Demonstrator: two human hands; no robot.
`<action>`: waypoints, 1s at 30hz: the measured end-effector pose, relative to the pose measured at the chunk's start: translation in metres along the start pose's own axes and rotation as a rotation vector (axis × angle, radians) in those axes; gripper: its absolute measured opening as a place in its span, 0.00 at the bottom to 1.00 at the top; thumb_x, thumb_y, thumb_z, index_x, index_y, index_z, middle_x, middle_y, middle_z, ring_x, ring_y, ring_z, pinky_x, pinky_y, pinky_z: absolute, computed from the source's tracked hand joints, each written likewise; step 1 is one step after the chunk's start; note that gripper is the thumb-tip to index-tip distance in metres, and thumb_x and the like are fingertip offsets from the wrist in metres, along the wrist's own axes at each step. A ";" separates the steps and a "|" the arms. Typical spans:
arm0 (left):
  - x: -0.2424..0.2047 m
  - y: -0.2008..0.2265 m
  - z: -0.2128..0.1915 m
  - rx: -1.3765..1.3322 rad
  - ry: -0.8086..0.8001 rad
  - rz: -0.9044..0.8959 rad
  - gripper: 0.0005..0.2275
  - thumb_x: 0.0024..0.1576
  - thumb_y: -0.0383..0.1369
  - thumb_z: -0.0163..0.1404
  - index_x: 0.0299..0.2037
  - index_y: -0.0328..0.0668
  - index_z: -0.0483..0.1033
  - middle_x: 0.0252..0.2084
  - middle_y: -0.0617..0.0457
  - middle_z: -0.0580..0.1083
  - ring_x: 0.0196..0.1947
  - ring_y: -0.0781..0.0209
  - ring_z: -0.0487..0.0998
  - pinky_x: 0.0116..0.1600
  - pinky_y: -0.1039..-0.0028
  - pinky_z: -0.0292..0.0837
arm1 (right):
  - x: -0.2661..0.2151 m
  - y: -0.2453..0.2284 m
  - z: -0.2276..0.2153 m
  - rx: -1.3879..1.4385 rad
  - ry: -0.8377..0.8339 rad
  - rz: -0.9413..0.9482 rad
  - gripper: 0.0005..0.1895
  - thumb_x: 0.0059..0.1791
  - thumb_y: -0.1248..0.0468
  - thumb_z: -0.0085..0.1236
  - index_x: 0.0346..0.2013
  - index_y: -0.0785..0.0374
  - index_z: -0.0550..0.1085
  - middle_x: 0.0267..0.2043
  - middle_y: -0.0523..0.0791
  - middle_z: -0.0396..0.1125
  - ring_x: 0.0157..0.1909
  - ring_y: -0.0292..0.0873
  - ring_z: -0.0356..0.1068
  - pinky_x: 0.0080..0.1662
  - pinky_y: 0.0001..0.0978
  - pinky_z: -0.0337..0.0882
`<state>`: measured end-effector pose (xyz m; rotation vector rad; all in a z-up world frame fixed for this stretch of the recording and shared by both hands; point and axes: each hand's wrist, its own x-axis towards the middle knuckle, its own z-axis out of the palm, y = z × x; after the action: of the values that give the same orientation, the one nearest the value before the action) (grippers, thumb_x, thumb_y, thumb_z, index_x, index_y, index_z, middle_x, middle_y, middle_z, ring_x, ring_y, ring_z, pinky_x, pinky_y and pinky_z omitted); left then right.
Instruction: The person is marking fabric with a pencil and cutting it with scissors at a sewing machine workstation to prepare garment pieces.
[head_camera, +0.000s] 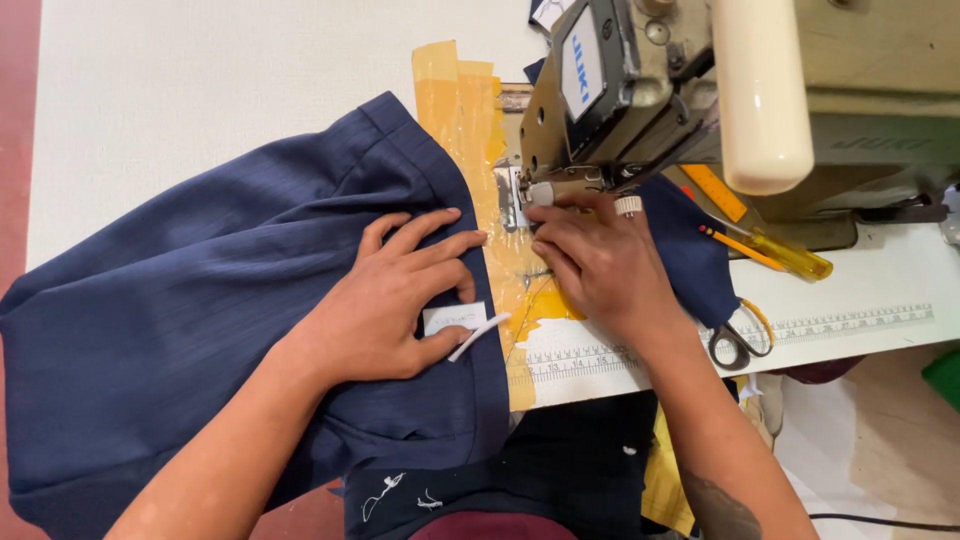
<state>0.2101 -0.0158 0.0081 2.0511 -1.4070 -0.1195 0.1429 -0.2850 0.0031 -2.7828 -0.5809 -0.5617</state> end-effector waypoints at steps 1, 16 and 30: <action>0.000 0.000 0.001 0.006 0.002 -0.008 0.09 0.52 0.41 0.57 0.35 0.52 0.71 0.68 0.50 0.70 0.73 0.41 0.58 0.67 0.43 0.46 | 0.000 0.001 0.000 0.014 -0.022 0.016 0.02 0.54 0.66 0.61 0.38 0.62 0.77 0.52 0.40 0.76 0.57 0.51 0.69 0.44 0.44 0.73; 0.013 0.002 0.017 0.000 0.261 -0.096 0.08 0.57 0.34 0.50 0.27 0.48 0.79 0.52 0.58 0.81 0.61 0.49 0.73 0.55 0.54 0.55 | -0.006 -0.068 -0.004 0.291 0.097 -0.024 0.05 0.52 0.70 0.62 0.40 0.68 0.75 0.48 0.51 0.73 0.51 0.53 0.73 0.53 0.46 0.68; 0.013 -0.001 0.012 -0.123 0.200 -0.183 0.11 0.62 0.33 0.42 0.38 0.49 0.81 0.54 0.59 0.80 0.63 0.53 0.71 0.58 0.57 0.53 | -0.034 -0.106 -0.007 0.198 0.074 0.141 0.08 0.51 0.61 0.62 0.40 0.62 0.77 0.39 0.46 0.67 0.43 0.50 0.66 0.47 0.44 0.64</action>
<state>0.2114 -0.0323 0.0021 2.0247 -1.0651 -0.0727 0.0670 -0.2038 0.0118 -2.5798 -0.3970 -0.5433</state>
